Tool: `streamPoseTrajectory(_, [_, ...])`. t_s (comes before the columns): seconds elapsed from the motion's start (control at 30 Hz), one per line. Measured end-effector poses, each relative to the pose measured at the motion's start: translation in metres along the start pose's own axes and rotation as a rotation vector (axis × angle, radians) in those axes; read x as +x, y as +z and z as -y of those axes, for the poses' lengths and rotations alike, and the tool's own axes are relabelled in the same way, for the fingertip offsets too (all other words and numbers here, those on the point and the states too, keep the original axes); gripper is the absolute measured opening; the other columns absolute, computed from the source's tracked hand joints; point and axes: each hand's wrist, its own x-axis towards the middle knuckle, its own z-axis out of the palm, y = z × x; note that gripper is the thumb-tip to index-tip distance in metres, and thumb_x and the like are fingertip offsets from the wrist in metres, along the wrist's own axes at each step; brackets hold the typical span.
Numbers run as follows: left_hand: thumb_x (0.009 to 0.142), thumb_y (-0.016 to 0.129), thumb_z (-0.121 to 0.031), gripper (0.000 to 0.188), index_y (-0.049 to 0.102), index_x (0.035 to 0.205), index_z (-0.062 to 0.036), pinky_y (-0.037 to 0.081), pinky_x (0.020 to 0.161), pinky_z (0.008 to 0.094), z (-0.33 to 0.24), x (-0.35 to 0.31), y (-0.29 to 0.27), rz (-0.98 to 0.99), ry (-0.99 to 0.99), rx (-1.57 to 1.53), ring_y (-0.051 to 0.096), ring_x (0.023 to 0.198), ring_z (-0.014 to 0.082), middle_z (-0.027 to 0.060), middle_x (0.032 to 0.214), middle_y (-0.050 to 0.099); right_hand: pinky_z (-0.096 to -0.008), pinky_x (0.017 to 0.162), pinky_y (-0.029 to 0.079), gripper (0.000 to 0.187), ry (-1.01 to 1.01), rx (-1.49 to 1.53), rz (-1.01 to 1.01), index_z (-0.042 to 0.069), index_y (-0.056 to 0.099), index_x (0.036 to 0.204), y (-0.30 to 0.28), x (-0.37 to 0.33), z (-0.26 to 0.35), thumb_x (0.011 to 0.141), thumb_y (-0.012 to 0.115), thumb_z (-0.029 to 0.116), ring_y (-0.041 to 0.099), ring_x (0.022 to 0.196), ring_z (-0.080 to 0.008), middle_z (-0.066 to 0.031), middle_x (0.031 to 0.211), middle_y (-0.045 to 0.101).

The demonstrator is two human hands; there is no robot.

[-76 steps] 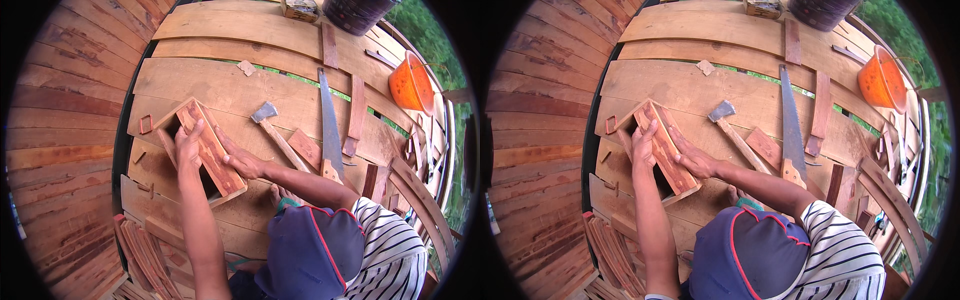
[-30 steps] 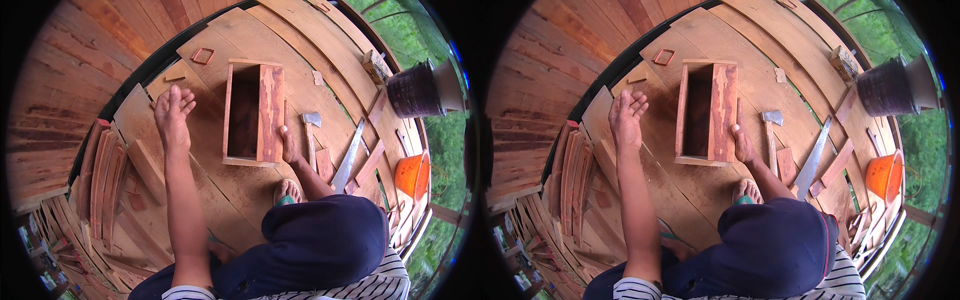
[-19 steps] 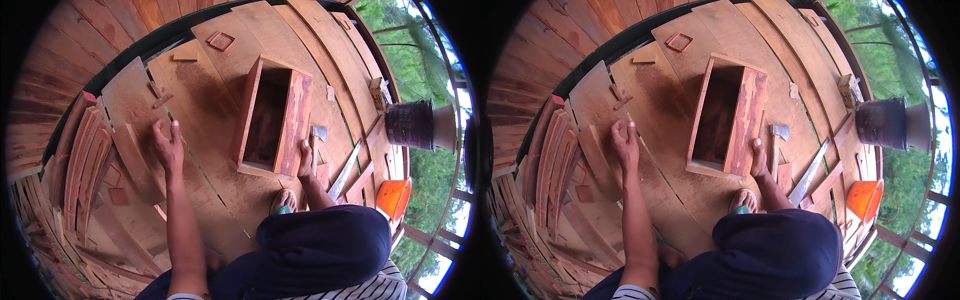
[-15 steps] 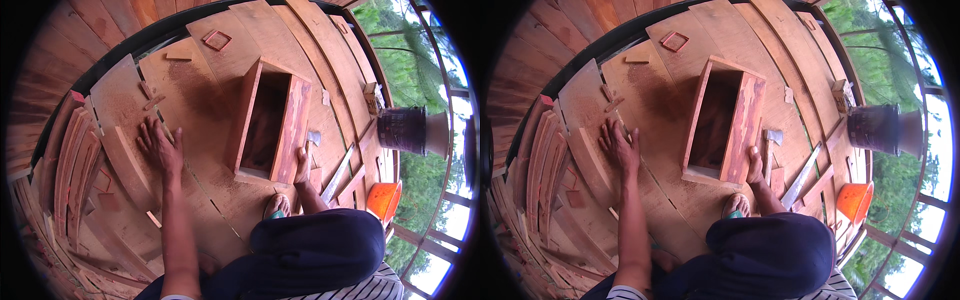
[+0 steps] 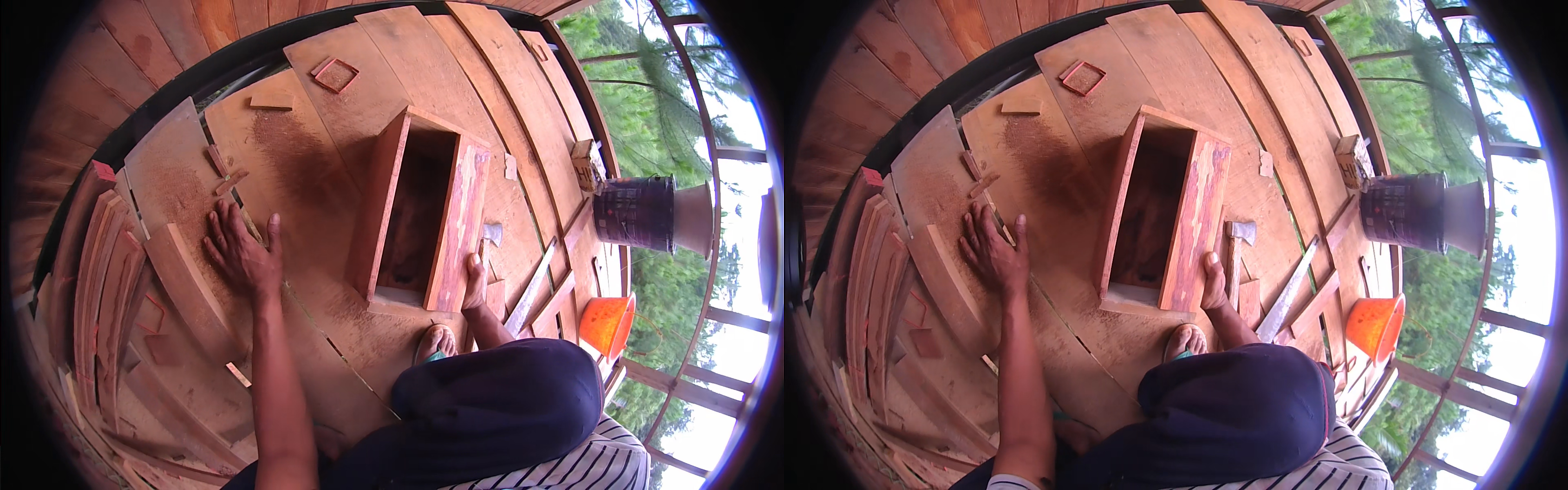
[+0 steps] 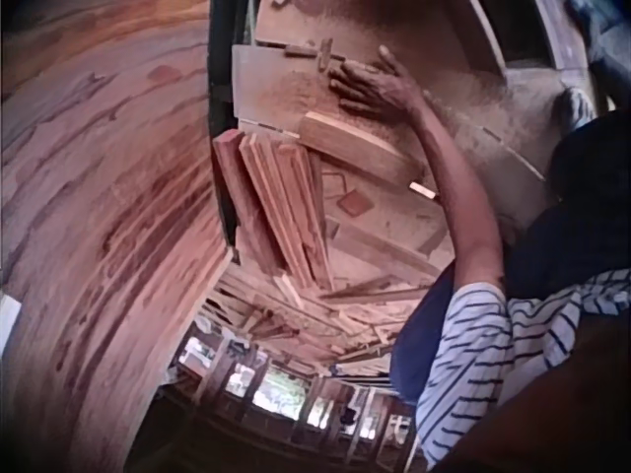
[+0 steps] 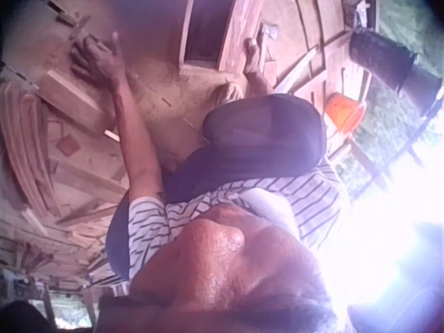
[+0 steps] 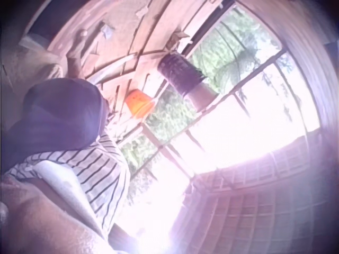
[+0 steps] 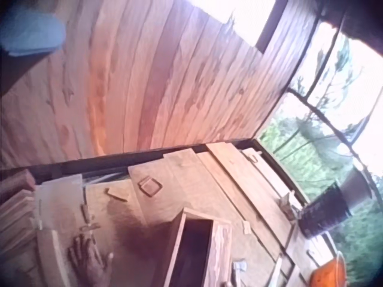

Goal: The person assembles a small wooden box by fitting planks together on a wooden floor. They repeatedly align and adjust the pieces, then use a hand saw to cut a plank to size.

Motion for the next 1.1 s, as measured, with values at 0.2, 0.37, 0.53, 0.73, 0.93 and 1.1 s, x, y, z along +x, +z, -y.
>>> streamPoseTrajectory(0.2, [0.097, 0.047, -0.068, 0.077, 0.049, 0.146, -0.0080, 0.022, 0.122, 0.0553, -0.002, 0.000, -0.005, 0.024, 0.009, 0.009, 0.033, 0.151, 0.0303, 0.0116, 0.159, 0.043, -0.0350, 0.093, 0.053, 0.062, -0.037, 0.027, 0.030, 0.002, 0.054, 0.132, 0.000, 0.018, -0.008, 0.101, 0.047, 0.055, 0.065, 0.105, -0.0205, -0.0130, 0.121, 0.064])
streamPoseTrajectory(0.37, [0.097, 0.053, -0.063, 0.076, 0.048, 0.146, -0.0055, 0.021, 0.123, 0.0559, 0.017, -0.001, -0.006, 0.085, 0.063, -0.084, 0.034, 0.150, 0.0317, 0.0138, 0.158, 0.043, -0.0308, 0.089, 0.049, 0.054, -0.187, -0.110, 0.074, 0.001, 0.054, 0.127, 0.030, 0.019, 0.000, 0.107, 0.039, 0.048, 0.059, 0.093, -0.0166, -0.0075, 0.104, 0.061])
streamPoseTrajectory(0.53, [0.097, 0.062, -0.047, 0.068, 0.047, 0.147, -0.0040, 0.020, 0.124, 0.0523, 0.037, -0.017, -0.012, 0.146, 0.158, -0.252, 0.033, 0.150, 0.0329, 0.0170, 0.159, 0.041, -0.0328, 0.075, 0.039, 0.054, -0.431, -0.366, 0.064, -0.005, 0.043, 0.140, -0.008, 0.065, -0.034, 0.109, 0.033, 0.039, 0.042, 0.077, -0.0151, -0.0022, 0.086, 0.047])
streamPoseTrajectory(0.73, [0.099, 0.058, -0.039, 0.062, 0.045, 0.147, -0.0015, 0.019, 0.125, 0.0509, 0.036, -0.053, -0.026, 0.100, 0.195, -0.086, 0.032, 0.151, 0.0327, 0.0177, 0.161, 0.039, -0.0301, 0.082, 0.044, 0.065, -0.589, -0.443, 0.117, -0.001, 0.022, 0.159, 0.025, 0.042, -0.007, 0.110, 0.034, 0.039, 0.050, 0.086, -0.0125, -0.0011, 0.096, 0.053])
streamPoseTrajectory(0.93, [0.100, 0.057, -0.040, 0.064, 0.043, 0.149, -0.0012, 0.017, 0.125, 0.0529, 0.037, -0.055, -0.021, 0.096, 0.183, -0.090, 0.029, 0.153, 0.0325, 0.0177, 0.163, 0.035, -0.0285, 0.089, 0.047, 0.068, -0.506, -0.417, 0.148, 0.000, 0.016, 0.161, 0.008, 0.049, -0.014, 0.110, 0.035, 0.042, 0.054, 0.092, -0.0118, -0.0008, 0.103, 0.055])
streamPoseTrajectory(1.1, [0.101, 0.055, -0.041, 0.065, 0.042, 0.150, -0.0014, 0.016, 0.125, 0.0532, 0.031, -0.055, -0.021, 0.112, 0.173, -0.106, 0.027, 0.153, 0.0328, 0.0181, 0.163, 0.034, -0.0294, 0.093, 0.047, 0.071, -0.362, -0.227, 0.158, 0.004, 0.010, 0.163, -0.008, 0.066, -0.028, 0.109, 0.036, 0.042, 0.056, 0.099, -0.0132, -0.0036, 0.113, 0.058])
